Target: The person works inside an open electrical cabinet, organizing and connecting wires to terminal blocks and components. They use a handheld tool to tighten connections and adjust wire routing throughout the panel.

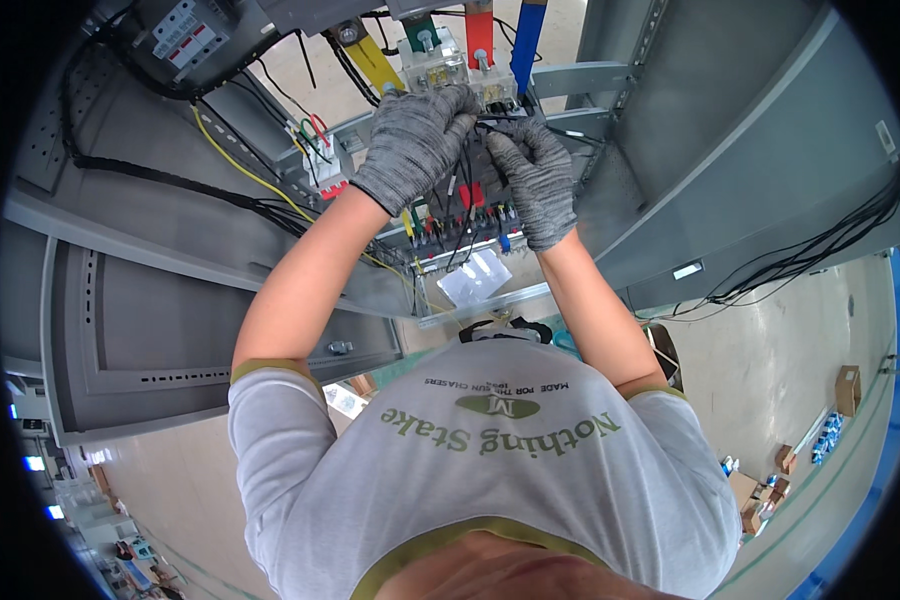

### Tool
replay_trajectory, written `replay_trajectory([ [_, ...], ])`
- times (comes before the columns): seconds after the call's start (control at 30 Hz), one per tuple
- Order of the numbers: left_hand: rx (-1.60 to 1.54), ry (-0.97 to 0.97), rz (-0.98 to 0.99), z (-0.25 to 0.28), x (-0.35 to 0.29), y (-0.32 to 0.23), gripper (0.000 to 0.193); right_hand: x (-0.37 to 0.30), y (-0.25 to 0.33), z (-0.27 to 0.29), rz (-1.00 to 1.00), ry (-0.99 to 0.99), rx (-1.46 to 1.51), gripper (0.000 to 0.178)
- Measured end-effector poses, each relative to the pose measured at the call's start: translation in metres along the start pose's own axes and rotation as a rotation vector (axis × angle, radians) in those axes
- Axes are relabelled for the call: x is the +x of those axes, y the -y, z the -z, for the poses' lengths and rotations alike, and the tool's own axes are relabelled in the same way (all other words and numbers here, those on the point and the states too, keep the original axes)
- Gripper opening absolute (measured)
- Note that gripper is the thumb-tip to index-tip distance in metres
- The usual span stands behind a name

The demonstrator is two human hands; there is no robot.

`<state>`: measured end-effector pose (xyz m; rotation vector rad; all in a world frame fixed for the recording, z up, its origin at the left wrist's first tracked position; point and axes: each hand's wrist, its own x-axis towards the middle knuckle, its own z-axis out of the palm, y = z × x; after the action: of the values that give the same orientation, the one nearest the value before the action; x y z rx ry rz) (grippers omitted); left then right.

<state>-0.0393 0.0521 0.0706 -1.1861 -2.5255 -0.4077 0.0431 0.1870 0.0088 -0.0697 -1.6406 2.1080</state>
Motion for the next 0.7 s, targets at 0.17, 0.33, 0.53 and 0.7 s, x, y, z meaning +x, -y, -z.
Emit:
replay_trajectory([
  [0.17,-0.013,0.063,-0.069,0.002,0.002,0.003,0.025,0.019,0.001,0.016,0.679,-0.105,-0.656,0.012],
  [0.33,-0.043,0.040,-0.080,0.011,-0.002,-0.003,0.023,0.044,0.017,0.032,0.657,0.070,-0.681,0.014],
  [0.53,-0.047,-0.102,-0.192,0.001,-0.006,-0.009,0.022,0.062,0.004,0.057,-0.210,0.534,-0.068,0.015],
  [0.7,0.048,-0.043,-0.131,-0.005,-0.003,-0.017,0.023,0.042,0.012,0.058,0.084,0.227,-0.409,0.013],
])
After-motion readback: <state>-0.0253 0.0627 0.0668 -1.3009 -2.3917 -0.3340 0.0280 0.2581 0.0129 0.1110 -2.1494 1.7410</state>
